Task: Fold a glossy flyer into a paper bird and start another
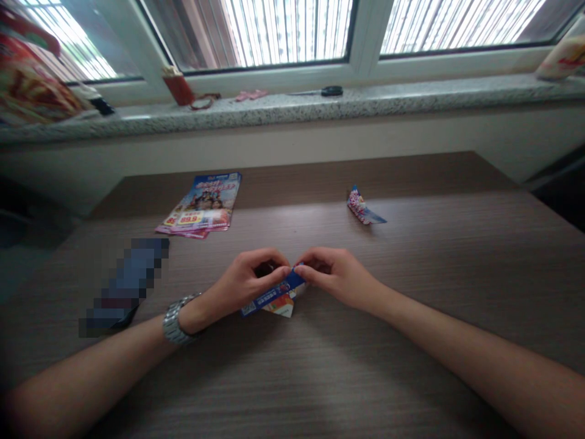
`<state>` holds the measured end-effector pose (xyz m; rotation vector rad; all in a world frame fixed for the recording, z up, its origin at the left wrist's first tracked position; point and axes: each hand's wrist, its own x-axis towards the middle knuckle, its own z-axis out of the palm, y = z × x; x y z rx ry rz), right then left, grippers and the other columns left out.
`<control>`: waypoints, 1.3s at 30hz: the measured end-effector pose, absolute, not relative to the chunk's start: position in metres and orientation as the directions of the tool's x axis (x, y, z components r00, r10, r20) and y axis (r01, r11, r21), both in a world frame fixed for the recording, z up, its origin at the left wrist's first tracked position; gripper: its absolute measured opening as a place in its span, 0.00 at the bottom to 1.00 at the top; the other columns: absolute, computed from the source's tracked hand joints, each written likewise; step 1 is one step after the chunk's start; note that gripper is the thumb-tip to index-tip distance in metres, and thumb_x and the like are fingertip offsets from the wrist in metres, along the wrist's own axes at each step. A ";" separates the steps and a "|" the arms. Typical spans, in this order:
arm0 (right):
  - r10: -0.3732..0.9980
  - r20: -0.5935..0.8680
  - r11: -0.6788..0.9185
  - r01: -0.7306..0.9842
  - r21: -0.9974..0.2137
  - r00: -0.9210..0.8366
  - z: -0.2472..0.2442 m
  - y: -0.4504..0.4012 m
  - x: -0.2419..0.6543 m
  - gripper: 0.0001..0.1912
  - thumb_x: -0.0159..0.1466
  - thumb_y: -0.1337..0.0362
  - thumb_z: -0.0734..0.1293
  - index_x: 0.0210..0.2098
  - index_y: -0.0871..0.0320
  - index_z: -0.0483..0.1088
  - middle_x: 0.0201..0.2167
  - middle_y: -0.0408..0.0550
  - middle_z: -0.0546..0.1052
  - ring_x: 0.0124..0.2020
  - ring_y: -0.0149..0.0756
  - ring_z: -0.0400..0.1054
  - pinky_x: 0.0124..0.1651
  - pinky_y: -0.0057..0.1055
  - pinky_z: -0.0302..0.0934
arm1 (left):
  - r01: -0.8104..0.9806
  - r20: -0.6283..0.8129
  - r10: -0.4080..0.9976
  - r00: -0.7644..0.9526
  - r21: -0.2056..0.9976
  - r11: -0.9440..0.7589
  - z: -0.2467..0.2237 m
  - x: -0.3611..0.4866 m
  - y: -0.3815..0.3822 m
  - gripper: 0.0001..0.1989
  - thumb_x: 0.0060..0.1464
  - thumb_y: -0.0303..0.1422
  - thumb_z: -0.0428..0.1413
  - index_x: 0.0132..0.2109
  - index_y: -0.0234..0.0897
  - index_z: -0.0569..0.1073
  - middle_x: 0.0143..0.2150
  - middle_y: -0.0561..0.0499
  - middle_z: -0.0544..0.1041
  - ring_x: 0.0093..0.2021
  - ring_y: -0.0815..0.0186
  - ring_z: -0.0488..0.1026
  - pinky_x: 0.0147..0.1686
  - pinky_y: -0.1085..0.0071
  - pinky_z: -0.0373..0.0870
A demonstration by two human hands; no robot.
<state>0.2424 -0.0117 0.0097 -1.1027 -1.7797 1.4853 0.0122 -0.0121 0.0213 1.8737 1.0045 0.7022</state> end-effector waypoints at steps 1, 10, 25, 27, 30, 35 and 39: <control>0.861 -0.081 0.040 0.225 -0.973 -0.502 0.010 -0.012 0.242 0.14 0.66 0.53 0.69 0.39 0.58 0.77 0.31 0.45 0.78 0.32 0.33 0.70 0.35 0.29 0.62 | 0.366 0.073 0.855 0.513 0.883 -0.295 0.022 0.012 -0.012 0.10 0.65 0.36 0.58 0.40 0.34 0.79 0.35 0.52 0.80 0.35 0.70 0.73 0.36 0.76 0.66; 0.868 -0.066 0.056 0.229 -0.972 -0.492 0.007 -0.010 0.244 0.14 0.68 0.53 0.68 0.40 0.58 0.76 0.31 0.44 0.78 0.31 0.32 0.70 0.35 0.28 0.64 | 0.384 0.076 0.867 0.493 0.875 -0.295 0.019 0.011 -0.012 0.07 0.63 0.32 0.58 0.39 0.34 0.78 0.33 0.54 0.78 0.34 0.71 0.71 0.35 0.76 0.65; 0.860 -0.063 0.064 0.230 -0.971 -0.506 0.008 -0.013 0.241 0.14 0.68 0.52 0.68 0.39 0.57 0.76 0.31 0.43 0.77 0.31 0.32 0.69 0.34 0.28 0.62 | 0.377 0.093 0.859 0.504 0.871 -0.315 0.018 0.011 -0.012 0.08 0.64 0.35 0.59 0.39 0.35 0.78 0.35 0.53 0.79 0.34 0.71 0.71 0.34 0.76 0.65; 0.864 -0.062 0.070 0.242 -0.968 -0.500 0.009 -0.014 0.239 0.13 0.68 0.53 0.68 0.38 0.57 0.75 0.30 0.43 0.76 0.31 0.32 0.69 0.34 0.28 0.62 | 0.383 0.103 0.856 0.507 0.863 -0.330 0.018 0.011 -0.012 0.07 0.64 0.34 0.59 0.39 0.35 0.78 0.35 0.53 0.79 0.34 0.71 0.72 0.35 0.76 0.65; 0.865 -0.055 0.088 0.258 -0.962 -0.498 0.010 -0.014 0.239 0.14 0.69 0.52 0.67 0.38 0.58 0.75 0.30 0.43 0.76 0.31 0.32 0.68 0.34 0.29 0.62 | 0.384 0.096 0.857 0.506 0.865 -0.324 0.017 0.011 -0.013 0.08 0.64 0.35 0.59 0.40 0.35 0.79 0.35 0.54 0.79 0.34 0.71 0.72 0.35 0.76 0.65; 0.857 -0.019 0.158 0.299 -0.941 -0.515 0.013 -0.014 0.241 0.15 0.71 0.53 0.64 0.38 0.58 0.75 0.29 0.44 0.75 0.31 0.33 0.68 0.35 0.29 0.61 | 0.384 0.079 0.860 0.505 0.871 -0.305 0.019 0.011 -0.013 0.09 0.64 0.36 0.58 0.40 0.35 0.79 0.35 0.54 0.79 0.34 0.71 0.72 0.35 0.76 0.66; 0.847 -0.027 0.157 0.299 -0.941 -0.532 0.017 -0.014 0.241 0.16 0.72 0.53 0.61 0.38 0.58 0.74 0.29 0.44 0.75 0.31 0.33 0.69 0.35 0.29 0.61 | 0.398 0.078 0.868 0.490 0.866 -0.302 0.021 0.012 -0.013 0.09 0.64 0.35 0.58 0.39 0.35 0.79 0.35 0.53 0.79 0.35 0.70 0.72 0.35 0.76 0.66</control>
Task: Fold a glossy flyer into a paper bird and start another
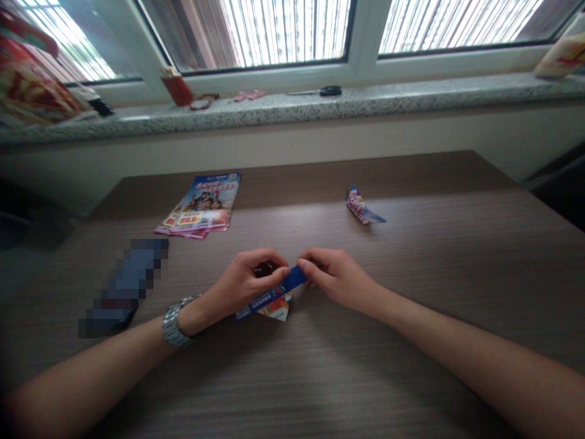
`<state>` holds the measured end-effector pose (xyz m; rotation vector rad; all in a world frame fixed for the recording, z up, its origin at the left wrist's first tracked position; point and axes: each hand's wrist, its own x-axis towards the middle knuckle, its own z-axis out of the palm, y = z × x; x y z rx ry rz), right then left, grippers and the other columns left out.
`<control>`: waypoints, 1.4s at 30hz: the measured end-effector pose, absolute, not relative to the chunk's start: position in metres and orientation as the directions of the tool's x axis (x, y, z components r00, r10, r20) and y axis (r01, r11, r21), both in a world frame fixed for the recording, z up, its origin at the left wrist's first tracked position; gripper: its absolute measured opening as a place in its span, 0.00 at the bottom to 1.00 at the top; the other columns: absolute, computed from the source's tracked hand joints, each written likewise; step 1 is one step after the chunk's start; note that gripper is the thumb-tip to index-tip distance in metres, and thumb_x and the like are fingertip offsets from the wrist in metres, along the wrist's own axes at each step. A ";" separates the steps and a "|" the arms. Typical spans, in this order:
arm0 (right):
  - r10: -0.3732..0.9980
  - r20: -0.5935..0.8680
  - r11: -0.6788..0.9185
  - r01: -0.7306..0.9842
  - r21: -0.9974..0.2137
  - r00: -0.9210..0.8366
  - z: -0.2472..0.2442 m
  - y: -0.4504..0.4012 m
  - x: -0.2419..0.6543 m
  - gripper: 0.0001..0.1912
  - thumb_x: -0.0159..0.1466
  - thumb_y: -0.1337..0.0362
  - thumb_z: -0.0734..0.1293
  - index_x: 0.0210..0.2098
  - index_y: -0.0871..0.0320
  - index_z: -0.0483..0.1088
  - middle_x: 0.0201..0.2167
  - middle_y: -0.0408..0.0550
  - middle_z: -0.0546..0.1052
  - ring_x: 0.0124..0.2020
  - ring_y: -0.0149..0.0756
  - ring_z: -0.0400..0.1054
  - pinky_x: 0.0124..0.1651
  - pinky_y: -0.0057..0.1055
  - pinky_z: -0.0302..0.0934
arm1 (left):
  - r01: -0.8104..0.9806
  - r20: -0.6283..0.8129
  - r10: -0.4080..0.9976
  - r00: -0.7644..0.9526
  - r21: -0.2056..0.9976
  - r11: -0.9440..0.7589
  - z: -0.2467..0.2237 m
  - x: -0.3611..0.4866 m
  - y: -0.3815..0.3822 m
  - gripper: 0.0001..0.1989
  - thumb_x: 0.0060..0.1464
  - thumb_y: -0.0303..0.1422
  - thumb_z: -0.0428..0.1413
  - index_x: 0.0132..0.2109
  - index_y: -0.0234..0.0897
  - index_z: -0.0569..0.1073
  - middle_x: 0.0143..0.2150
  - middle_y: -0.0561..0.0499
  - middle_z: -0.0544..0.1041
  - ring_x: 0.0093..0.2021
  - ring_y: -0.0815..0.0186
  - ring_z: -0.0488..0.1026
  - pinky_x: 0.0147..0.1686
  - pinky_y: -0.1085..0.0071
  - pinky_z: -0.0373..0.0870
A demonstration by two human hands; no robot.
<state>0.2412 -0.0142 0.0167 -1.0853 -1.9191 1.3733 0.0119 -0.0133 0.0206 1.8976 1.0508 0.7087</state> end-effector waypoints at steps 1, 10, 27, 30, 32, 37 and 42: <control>0.846 -0.029 0.155 0.297 -0.942 -0.533 0.017 -0.014 0.241 0.17 0.73 0.53 0.61 0.38 0.58 0.73 0.29 0.44 0.75 0.31 0.33 0.69 0.35 0.29 0.62 | 0.401 0.077 0.870 0.487 0.865 -0.302 0.021 0.012 -0.013 0.09 0.64 0.35 0.58 0.39 0.34 0.79 0.35 0.53 0.79 0.35 0.70 0.73 0.35 0.75 0.66; 0.857 0.005 0.179 0.288 -0.941 -0.515 0.012 -0.015 0.238 0.13 0.69 0.53 0.67 0.38 0.57 0.74 0.30 0.43 0.75 0.31 0.32 0.66 0.32 0.28 0.59 | 0.392 0.085 0.858 0.507 0.863 -0.318 0.022 0.012 -0.013 0.10 0.64 0.36 0.58 0.39 0.35 0.79 0.36 0.51 0.80 0.36 0.68 0.73 0.36 0.75 0.67; 0.868 -0.019 0.158 0.313 -0.937 -0.496 0.008 -0.007 0.245 0.18 0.72 0.51 0.62 0.37 0.57 0.74 0.28 0.44 0.76 0.29 0.34 0.71 0.34 0.29 0.65 | 0.424 0.017 0.860 0.509 0.865 -0.268 0.020 0.009 -0.008 0.12 0.65 0.38 0.57 0.40 0.34 0.79 0.35 0.51 0.81 0.34 0.68 0.74 0.34 0.75 0.68; 0.882 -0.028 0.130 0.302 -0.944 -0.470 0.007 -0.006 0.246 0.19 0.71 0.49 0.62 0.36 0.57 0.74 0.27 0.44 0.76 0.29 0.33 0.71 0.34 0.29 0.66 | 0.400 0.030 0.866 0.499 0.879 -0.261 0.019 0.008 -0.007 0.12 0.65 0.38 0.57 0.40 0.34 0.79 0.35 0.51 0.80 0.33 0.69 0.74 0.33 0.76 0.68; 0.888 -0.039 0.105 0.285 -0.953 -0.458 0.005 -0.006 0.246 0.18 0.70 0.48 0.64 0.38 0.57 0.74 0.29 0.44 0.77 0.29 0.33 0.72 0.34 0.29 0.66 | 0.384 0.043 0.868 0.494 0.885 -0.263 0.019 0.008 -0.007 0.12 0.66 0.39 0.57 0.40 0.34 0.79 0.35 0.51 0.80 0.34 0.69 0.74 0.34 0.76 0.68; 0.893 -0.053 0.075 0.263 -0.962 -0.447 0.003 -0.008 0.243 0.17 0.66 0.49 0.69 0.39 0.57 0.74 0.29 0.44 0.77 0.28 0.32 0.71 0.32 0.29 0.66 | 0.394 0.035 0.868 0.496 0.881 -0.261 0.019 0.008 -0.008 0.13 0.66 0.39 0.57 0.40 0.34 0.78 0.35 0.51 0.80 0.34 0.69 0.74 0.34 0.76 0.68; 0.906 -0.035 0.088 0.268 -0.959 -0.422 0.002 -0.005 0.245 0.17 0.67 0.49 0.68 0.39 0.57 0.74 0.28 0.44 0.77 0.28 0.32 0.71 0.32 0.29 0.67 | 0.386 0.058 0.865 0.498 0.879 -0.281 0.017 0.008 -0.008 0.13 0.66 0.40 0.57 0.41 0.35 0.79 0.37 0.50 0.81 0.36 0.68 0.76 0.36 0.75 0.70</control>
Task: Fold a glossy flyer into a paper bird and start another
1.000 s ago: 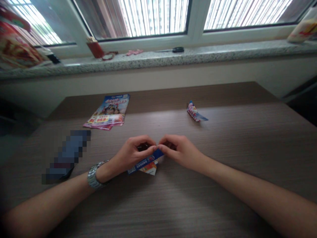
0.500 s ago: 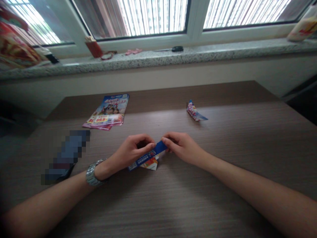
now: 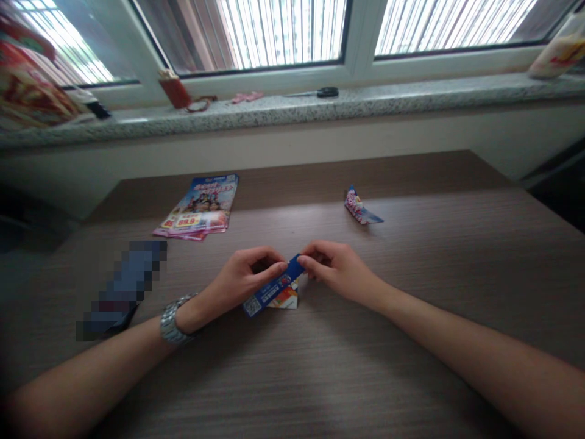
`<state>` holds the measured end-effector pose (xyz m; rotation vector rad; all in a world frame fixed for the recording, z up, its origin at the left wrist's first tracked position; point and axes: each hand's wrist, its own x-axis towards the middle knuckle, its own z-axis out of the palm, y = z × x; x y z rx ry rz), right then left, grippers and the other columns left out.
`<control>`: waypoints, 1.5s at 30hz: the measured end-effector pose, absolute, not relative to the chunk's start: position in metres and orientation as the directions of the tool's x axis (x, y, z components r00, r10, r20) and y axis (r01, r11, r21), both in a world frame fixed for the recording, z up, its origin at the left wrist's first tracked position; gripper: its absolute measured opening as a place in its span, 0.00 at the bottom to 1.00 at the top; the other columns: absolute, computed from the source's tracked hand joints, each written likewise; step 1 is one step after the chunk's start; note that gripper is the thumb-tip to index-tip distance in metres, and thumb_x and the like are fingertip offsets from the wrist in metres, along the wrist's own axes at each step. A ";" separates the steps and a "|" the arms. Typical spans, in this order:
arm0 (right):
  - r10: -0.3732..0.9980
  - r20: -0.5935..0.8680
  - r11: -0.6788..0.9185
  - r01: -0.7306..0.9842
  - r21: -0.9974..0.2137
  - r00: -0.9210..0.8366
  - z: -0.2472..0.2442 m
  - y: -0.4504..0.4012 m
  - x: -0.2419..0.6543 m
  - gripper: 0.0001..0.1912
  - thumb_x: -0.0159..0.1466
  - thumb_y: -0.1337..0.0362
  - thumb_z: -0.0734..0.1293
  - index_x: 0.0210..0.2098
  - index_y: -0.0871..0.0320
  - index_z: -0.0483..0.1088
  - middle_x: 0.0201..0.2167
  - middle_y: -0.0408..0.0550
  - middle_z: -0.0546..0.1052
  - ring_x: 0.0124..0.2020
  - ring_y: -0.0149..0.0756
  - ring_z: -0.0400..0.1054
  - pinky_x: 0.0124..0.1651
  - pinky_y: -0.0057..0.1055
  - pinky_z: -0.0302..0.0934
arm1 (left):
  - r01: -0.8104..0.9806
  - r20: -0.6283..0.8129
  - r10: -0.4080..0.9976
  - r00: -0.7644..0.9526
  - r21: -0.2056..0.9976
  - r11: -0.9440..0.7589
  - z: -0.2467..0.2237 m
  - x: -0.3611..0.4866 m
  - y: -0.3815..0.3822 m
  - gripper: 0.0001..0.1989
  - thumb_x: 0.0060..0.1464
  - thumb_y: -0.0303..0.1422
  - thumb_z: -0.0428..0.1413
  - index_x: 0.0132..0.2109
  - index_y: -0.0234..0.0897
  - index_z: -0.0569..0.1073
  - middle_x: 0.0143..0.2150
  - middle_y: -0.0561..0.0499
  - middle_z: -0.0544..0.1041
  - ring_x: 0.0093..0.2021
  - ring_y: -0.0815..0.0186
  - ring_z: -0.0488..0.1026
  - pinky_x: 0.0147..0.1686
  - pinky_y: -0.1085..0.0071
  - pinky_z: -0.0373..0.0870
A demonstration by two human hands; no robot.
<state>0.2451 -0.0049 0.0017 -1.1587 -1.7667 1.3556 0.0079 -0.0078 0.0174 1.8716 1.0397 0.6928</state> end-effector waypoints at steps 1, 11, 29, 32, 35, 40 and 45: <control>0.913 -0.024 0.092 0.263 -0.960 -0.408 0.001 -0.004 0.246 0.17 0.67 0.48 0.68 0.38 0.57 0.74 0.28 0.44 0.77 0.28 0.32 0.71 0.32 0.30 0.67 | 0.389 0.061 0.867 0.495 0.876 -0.284 0.017 0.008 -0.007 0.13 0.66 0.40 0.57 0.42 0.35 0.79 0.37 0.50 0.81 0.36 0.68 0.76 0.37 0.74 0.70; 0.925 -0.002 0.095 0.235 -0.967 -0.380 0.002 -0.003 0.248 0.14 0.67 0.51 0.68 0.40 0.56 0.73 0.29 0.43 0.76 0.29 0.34 0.70 0.33 0.31 0.65 | 0.426 0.083 0.872 0.483 0.848 -0.317 0.019 0.003 -0.005 0.11 0.65 0.39 0.58 0.41 0.35 0.79 0.37 0.51 0.81 0.35 0.68 0.75 0.37 0.76 0.70; 0.906 0.244 0.409 0.568 -0.714 -0.346 0.002 0.012 0.259 0.08 0.68 0.61 0.68 0.39 0.58 0.76 0.30 0.45 0.73 0.31 0.35 0.65 0.34 0.33 0.57 | 0.521 0.368 0.748 0.552 0.548 -0.655 0.008 0.003 -0.004 0.09 0.66 0.32 0.58 0.52 0.39 0.77 0.49 0.47 0.77 0.47 0.64 0.75 0.48 0.68 0.72; 0.886 0.289 0.459 0.590 -0.664 -0.363 0.000 0.015 0.261 0.07 0.69 0.62 0.68 0.40 0.58 0.77 0.32 0.46 0.73 0.33 0.37 0.66 0.36 0.34 0.58 | 0.543 0.387 0.685 0.617 0.421 -0.727 0.007 0.003 -0.006 0.09 0.66 0.33 0.57 0.51 0.38 0.77 0.50 0.46 0.77 0.49 0.61 0.74 0.50 0.64 0.73; 0.867 0.316 0.496 0.609 -0.618 -0.385 -0.003 0.016 0.263 0.06 0.69 0.63 0.68 0.40 0.58 0.77 0.34 0.48 0.74 0.36 0.39 0.67 0.39 0.35 0.60 | 0.533 0.344 0.628 0.698 0.336 -0.777 0.009 0.004 -0.009 0.11 0.68 0.34 0.55 0.54 0.39 0.76 0.54 0.46 0.77 0.51 0.60 0.74 0.51 0.62 0.74; 0.848 0.333 0.529 0.629 -0.570 -0.411 -0.008 0.017 0.264 0.05 0.68 0.64 0.69 0.40 0.57 0.77 0.37 0.50 0.75 0.40 0.42 0.69 0.45 0.39 0.62 | 0.495 0.226 0.551 0.803 0.263 -0.828 0.011 0.005 -0.012 0.16 0.71 0.36 0.50 0.60 0.42 0.74 0.59 0.46 0.75 0.55 0.59 0.74 0.54 0.61 0.74; 0.796 0.398 0.603 0.645 -0.469 -0.456 -0.013 0.019 0.266 0.06 0.68 0.65 0.69 0.43 0.57 0.77 0.39 0.53 0.75 0.43 0.44 0.69 0.47 0.42 0.64 | 0.475 0.216 0.516 0.829 0.214 -0.853 0.011 0.003 -0.010 0.18 0.71 0.37 0.49 0.63 0.41 0.72 0.61 0.45 0.74 0.57 0.59 0.74 0.56 0.61 0.74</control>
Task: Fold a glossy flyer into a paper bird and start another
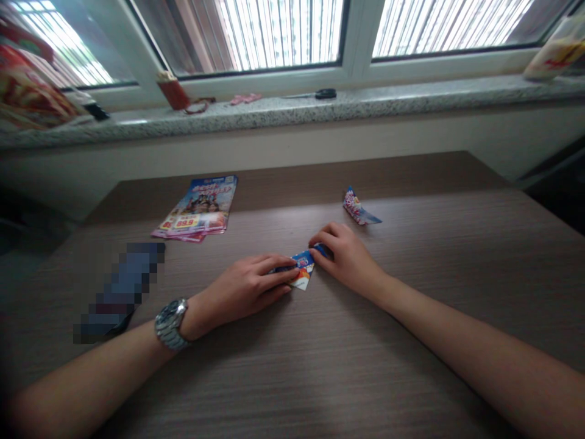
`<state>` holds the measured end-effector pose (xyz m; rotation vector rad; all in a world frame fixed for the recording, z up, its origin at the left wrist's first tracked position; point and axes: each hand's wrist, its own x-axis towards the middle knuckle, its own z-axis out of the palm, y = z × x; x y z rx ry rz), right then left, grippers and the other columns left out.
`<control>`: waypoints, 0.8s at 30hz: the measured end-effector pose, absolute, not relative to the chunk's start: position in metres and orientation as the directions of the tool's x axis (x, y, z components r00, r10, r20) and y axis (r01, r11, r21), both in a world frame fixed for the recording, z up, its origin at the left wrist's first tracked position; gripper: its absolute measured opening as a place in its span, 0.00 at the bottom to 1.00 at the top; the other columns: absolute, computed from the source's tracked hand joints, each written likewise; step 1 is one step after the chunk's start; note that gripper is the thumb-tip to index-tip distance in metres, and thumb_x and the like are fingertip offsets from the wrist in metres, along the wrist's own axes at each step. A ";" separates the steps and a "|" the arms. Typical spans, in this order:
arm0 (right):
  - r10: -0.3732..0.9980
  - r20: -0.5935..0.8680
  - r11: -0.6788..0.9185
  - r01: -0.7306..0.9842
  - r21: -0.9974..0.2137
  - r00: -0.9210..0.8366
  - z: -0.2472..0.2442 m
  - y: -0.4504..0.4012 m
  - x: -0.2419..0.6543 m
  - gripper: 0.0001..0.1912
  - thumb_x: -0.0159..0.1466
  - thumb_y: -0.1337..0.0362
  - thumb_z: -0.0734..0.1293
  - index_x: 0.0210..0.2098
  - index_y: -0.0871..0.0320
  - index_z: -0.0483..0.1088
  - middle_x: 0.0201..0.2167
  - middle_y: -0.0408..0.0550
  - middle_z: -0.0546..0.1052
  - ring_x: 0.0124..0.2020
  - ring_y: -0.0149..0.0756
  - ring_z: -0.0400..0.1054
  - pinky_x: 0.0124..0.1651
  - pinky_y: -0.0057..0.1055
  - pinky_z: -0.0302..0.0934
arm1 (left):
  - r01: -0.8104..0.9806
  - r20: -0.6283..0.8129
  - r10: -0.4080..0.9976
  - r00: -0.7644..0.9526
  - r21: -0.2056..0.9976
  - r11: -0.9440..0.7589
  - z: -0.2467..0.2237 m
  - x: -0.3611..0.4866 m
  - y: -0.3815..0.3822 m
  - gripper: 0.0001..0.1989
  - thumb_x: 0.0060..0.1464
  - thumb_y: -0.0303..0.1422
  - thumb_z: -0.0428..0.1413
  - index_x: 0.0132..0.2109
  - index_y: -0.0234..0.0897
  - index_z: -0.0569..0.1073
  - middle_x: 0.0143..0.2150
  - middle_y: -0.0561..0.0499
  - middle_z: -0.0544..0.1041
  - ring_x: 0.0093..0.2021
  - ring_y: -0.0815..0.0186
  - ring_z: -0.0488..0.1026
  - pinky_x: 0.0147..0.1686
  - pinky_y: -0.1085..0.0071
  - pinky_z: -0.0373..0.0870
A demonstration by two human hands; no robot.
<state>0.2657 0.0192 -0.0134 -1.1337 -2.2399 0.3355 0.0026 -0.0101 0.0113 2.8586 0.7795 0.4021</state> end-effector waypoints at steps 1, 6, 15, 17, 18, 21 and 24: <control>0.779 0.414 0.624 0.645 -0.441 -0.471 -0.014 0.019 0.266 0.07 0.68 0.65 0.69 0.44 0.57 0.77 0.40 0.53 0.75 0.43 0.45 0.68 0.47 0.42 0.64 | 0.475 0.223 0.511 0.830 0.198 -0.858 0.012 0.002 -0.010 0.18 0.71 0.37 0.49 0.62 0.40 0.72 0.61 0.45 0.75 0.56 0.58 0.74 0.56 0.60 0.74; 0.681 0.427 0.731 0.589 -0.344 -0.595 -0.017 0.019 0.268 0.11 0.71 0.66 0.65 0.50 0.53 0.78 0.45 0.54 0.75 0.45 0.45 0.66 0.48 0.42 0.64 | 0.495 0.231 0.522 0.821 0.166 -0.853 0.014 0.002 -0.007 0.16 0.71 0.37 0.50 0.61 0.41 0.73 0.60 0.47 0.76 0.57 0.58 0.75 0.59 0.58 0.72; 0.629 0.387 0.777 0.561 -0.286 -0.674 -0.014 0.013 0.268 0.16 0.70 0.65 0.66 0.56 0.52 0.76 0.47 0.56 0.74 0.48 0.47 0.64 0.52 0.47 0.65 | 0.573 0.250 0.591 0.767 0.150 -0.806 0.009 -0.003 -0.002 0.20 0.70 0.40 0.52 0.64 0.39 0.70 0.64 0.45 0.73 0.66 0.55 0.67 0.69 0.52 0.60; 0.608 0.373 0.794 0.545 -0.271 -0.701 -0.013 0.011 0.267 0.16 0.71 0.65 0.65 0.57 0.53 0.75 0.47 0.56 0.74 0.48 0.47 0.64 0.52 0.46 0.65 | 0.601 0.247 0.617 0.747 0.148 -0.786 0.008 -0.003 -0.002 0.21 0.69 0.42 0.52 0.64 0.40 0.70 0.64 0.44 0.72 0.66 0.53 0.66 0.67 0.51 0.62; 0.598 0.368 0.801 0.537 -0.265 -0.712 -0.012 0.011 0.267 0.17 0.71 0.66 0.64 0.57 0.53 0.75 0.47 0.56 0.74 0.47 0.47 0.65 0.51 0.46 0.65 | 0.618 0.240 0.634 0.735 0.147 -0.772 0.008 -0.003 -0.002 0.21 0.69 0.42 0.52 0.64 0.40 0.70 0.65 0.43 0.71 0.66 0.52 0.67 0.65 0.51 0.64; 0.580 0.370 0.814 0.521 -0.256 -0.725 -0.009 0.008 0.266 0.16 0.71 0.66 0.63 0.56 0.54 0.75 0.46 0.56 0.74 0.47 0.46 0.65 0.50 0.45 0.66 | 0.651 0.210 0.670 0.712 0.159 -0.742 0.009 -0.002 -0.003 0.22 0.68 0.43 0.53 0.64 0.41 0.71 0.65 0.40 0.69 0.64 0.50 0.68 0.61 0.49 0.69; 0.593 0.381 0.805 0.517 -0.291 -0.709 -0.009 0.008 0.265 0.14 0.71 0.66 0.63 0.53 0.56 0.76 0.44 0.56 0.74 0.45 0.46 0.65 0.48 0.44 0.66 | 0.628 0.202 0.658 0.726 0.194 -0.753 0.009 -0.002 -0.003 0.22 0.68 0.42 0.53 0.65 0.41 0.69 0.66 0.39 0.69 0.64 0.51 0.68 0.61 0.51 0.70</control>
